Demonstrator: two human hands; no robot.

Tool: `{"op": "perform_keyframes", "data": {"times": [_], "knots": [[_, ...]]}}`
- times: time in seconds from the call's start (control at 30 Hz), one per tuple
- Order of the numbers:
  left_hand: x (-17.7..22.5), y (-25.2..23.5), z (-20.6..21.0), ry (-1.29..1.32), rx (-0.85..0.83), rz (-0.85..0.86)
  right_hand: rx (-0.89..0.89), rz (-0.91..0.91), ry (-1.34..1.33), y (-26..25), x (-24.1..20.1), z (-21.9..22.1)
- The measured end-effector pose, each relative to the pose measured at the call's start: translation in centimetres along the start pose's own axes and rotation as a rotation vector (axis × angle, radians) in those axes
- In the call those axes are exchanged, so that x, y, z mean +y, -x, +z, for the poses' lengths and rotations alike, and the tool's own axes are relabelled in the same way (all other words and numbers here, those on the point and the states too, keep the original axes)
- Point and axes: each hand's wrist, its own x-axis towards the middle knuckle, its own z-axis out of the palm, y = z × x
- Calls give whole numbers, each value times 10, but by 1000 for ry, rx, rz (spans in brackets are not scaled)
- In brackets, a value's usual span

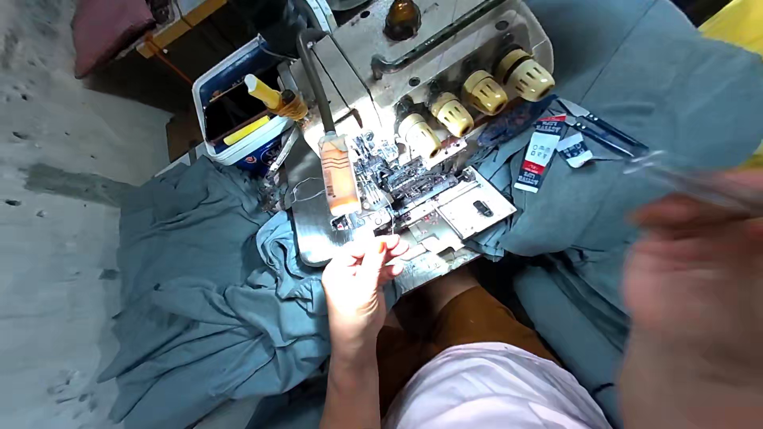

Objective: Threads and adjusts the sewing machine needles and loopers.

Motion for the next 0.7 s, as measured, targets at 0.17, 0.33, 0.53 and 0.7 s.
{"op": "perform_keyframes", "data": {"times": [0.17, 0.33, 0.53, 0.7], "knots": [[4, 0, -3, 126, -2, -43, -361, -32, -72, 24, 10, 64], [4, 0, -6, 270, 22, -98, -490, -123, -88, 30, 14, 78], [4, 1, -6, 363, 29, -175, -496, -171, -52, 34, 20, 83], [6, 1, -5, 356, 40, -185, -511, -177, -24, 34, 21, 83]]}}
